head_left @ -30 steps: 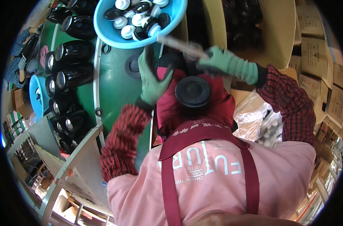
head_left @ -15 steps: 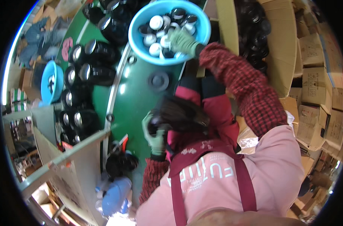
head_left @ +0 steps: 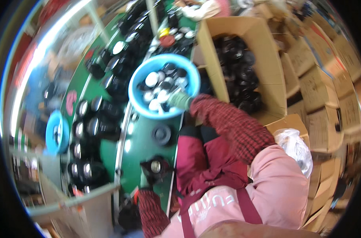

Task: The person repeatedly picks up black kettle bodies from a cardboard box, places them on a green workbench, inserts a white circular component into the base, and secures a black lid. The assembled kettles are then placed into a blue basin. The process is repeated continuously.

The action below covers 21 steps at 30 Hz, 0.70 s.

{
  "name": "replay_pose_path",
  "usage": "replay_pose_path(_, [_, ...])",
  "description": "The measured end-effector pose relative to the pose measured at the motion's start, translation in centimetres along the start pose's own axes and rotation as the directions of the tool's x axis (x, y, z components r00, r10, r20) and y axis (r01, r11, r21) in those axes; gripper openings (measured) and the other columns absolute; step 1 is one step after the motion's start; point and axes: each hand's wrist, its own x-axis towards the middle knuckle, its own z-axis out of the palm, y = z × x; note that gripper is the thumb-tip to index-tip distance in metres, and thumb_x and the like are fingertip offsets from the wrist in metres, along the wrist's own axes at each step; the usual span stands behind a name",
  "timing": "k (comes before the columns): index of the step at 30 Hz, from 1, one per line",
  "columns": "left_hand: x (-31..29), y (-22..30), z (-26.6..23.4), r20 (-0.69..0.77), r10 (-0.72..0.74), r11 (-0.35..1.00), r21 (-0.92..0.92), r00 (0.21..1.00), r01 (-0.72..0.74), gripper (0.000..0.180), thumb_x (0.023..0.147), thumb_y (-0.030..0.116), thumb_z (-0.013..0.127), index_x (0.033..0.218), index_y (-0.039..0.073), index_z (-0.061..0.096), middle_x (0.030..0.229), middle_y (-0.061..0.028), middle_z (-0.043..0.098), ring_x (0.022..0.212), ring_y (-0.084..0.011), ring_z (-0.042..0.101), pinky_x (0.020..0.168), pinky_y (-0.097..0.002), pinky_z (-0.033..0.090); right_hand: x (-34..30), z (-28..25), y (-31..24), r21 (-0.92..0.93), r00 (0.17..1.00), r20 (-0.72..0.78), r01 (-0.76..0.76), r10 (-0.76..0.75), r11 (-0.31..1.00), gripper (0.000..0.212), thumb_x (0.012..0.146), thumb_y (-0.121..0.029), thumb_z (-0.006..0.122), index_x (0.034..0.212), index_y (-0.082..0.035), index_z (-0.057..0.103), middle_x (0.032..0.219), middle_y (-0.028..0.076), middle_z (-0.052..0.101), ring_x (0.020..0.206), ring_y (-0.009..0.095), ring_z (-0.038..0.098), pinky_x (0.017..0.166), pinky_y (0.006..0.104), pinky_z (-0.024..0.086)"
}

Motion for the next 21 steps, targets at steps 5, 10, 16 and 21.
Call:
replay_pose_path(5, [-2.9, -3.4, -0.9, -0.399, -0.176, 0.969, 0.091, 0.9, 0.23, 0.081, 0.082, 0.049, 0.08, 0.148, 0.015, 0.046, 0.133, -0.0064, 0.061, 0.114, -0.0248, 0.065, 0.084, -0.0402, 0.057, 0.6, -1.6, -0.5, -0.101, 0.917, 0.32, -0.216, 0.237, 0.971, 0.046, 0.086, -0.047, 0.069, 0.114, -0.011, 0.073, 0.1, 0.017, 0.076, 0.091, 0.031, 0.074, 0.079, 0.0504, 0.055])
replay_pose_path(10, [-5.6, 1.0, 0.3, -0.491, -0.515, 0.734, -0.676, 0.702, 0.066, 0.04, 0.106, 0.03, 0.058, 0.137, 0.006, 0.058, 0.118, -0.0109, 0.067, 0.111, -0.0239, 0.064, 0.093, -0.0369, 0.053, 4.0, -0.5, -1.9, -0.204, 0.811, 0.51, -0.21, 0.287, 0.956, 0.037, 0.093, -0.023, 0.059, 0.122, -0.003, 0.072, 0.118, 0.023, 0.073, 0.111, 0.032, 0.072, 0.098, 0.0512, 0.054])
replay_pose_path(16, [-6.1, 12.9, -0.6, -0.866, -0.029, 0.977, 0.08, 0.499, 0.196, 0.036, 0.099, 0.006, 0.063, 0.134, -0.001, 0.056, 0.132, -0.0138, 0.061, 0.121, -0.0242, 0.058, 0.109, -0.0382, 0.043, 0.9, -4.5, -3.1, 0.134, 0.924, -0.01, -0.378, 0.382, 0.916, 0.036, 0.094, -0.034, 0.064, 0.127, -0.019, 0.068, 0.102, 0.015, 0.068, 0.089, 0.032, 0.067, 0.076, 0.0482, 0.051])
replay_pose_path(21, [-1.8, 20.8, -0.2, -0.657, -0.021, 0.955, -0.237, 0.754, -0.18, 0.068, 0.099, 0.006, 0.064, 0.158, -0.003, 0.032, 0.154, -0.019, 0.047, 0.139, -0.0293, 0.048, 0.117, -0.0406, 0.038, -5.9, -11.4, -16.6, 0.969, 0.932, -0.198, 0.138, 0.303, 0.207, 0.04, 0.095, -0.027, 0.07, 0.128, -0.005, 0.065, 0.119, 0.016, 0.068, 0.105, 0.029, 0.065, 0.096, 0.043, 0.052])
